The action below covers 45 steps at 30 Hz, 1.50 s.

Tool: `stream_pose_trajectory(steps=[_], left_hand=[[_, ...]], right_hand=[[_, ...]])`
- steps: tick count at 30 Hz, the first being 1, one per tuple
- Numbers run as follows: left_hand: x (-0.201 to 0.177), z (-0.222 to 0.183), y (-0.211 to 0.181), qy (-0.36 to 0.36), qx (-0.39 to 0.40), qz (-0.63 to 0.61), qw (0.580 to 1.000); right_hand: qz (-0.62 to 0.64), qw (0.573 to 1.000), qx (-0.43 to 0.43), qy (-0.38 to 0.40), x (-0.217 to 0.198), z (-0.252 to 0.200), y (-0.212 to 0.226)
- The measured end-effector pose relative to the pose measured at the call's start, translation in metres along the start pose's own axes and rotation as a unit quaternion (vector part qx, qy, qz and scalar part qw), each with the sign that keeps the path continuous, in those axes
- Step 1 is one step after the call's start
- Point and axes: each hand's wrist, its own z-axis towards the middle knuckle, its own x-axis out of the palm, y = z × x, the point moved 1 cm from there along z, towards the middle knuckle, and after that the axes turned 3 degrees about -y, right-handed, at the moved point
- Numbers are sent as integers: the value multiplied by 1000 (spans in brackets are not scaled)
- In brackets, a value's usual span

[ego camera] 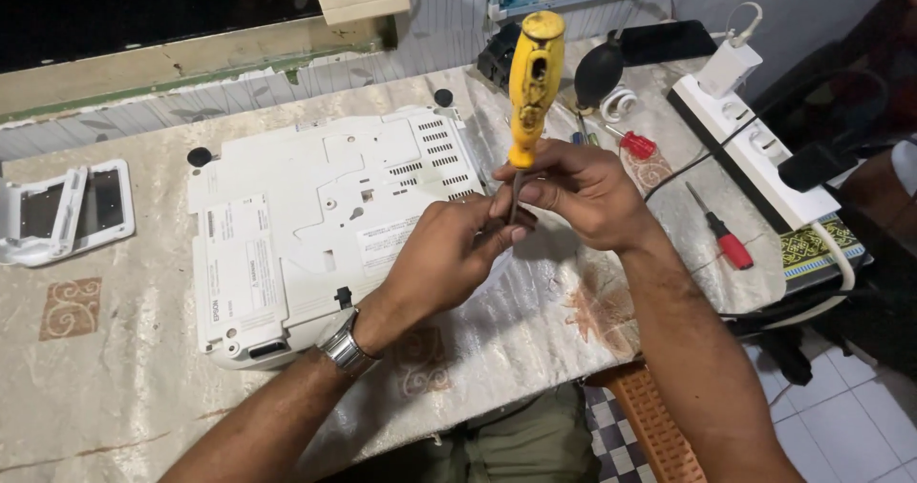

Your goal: Disassembling an Epson projector by removing screws with a screwdriver and prying off the outer casing components.

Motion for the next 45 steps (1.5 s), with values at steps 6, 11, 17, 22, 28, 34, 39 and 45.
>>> stream_pose_trajectory(steps=[6,11,17,22,28,34,39,45], left_hand=[[-1,-1,7,-17,-47,-11,999],[-5,4,3,6,-29,2,1000],[-8,7,6,42,-12,18,999],[-2,14,11,56,-7,38,998],[10,50,17,31,-7,79,996],[30,122,32,67,21,211,975],[69,177,65,156,-13,338,928],[90,188,91,161,-12,310,937]], right_hand=[[-38,999,-12,2,1,4,-2],[-41,999,17,-24,3,2,8],[-50,994,25,-91,-8,2,8],[-71,990,-3,-122,-23,6,4],[-97,978,-56,-177,-38,10,0],[-291,897,-83,-322,-29,14,16],[-321,875,-80,-354,-36,12,9],[-322,876,-58,-354,-34,14,12]])
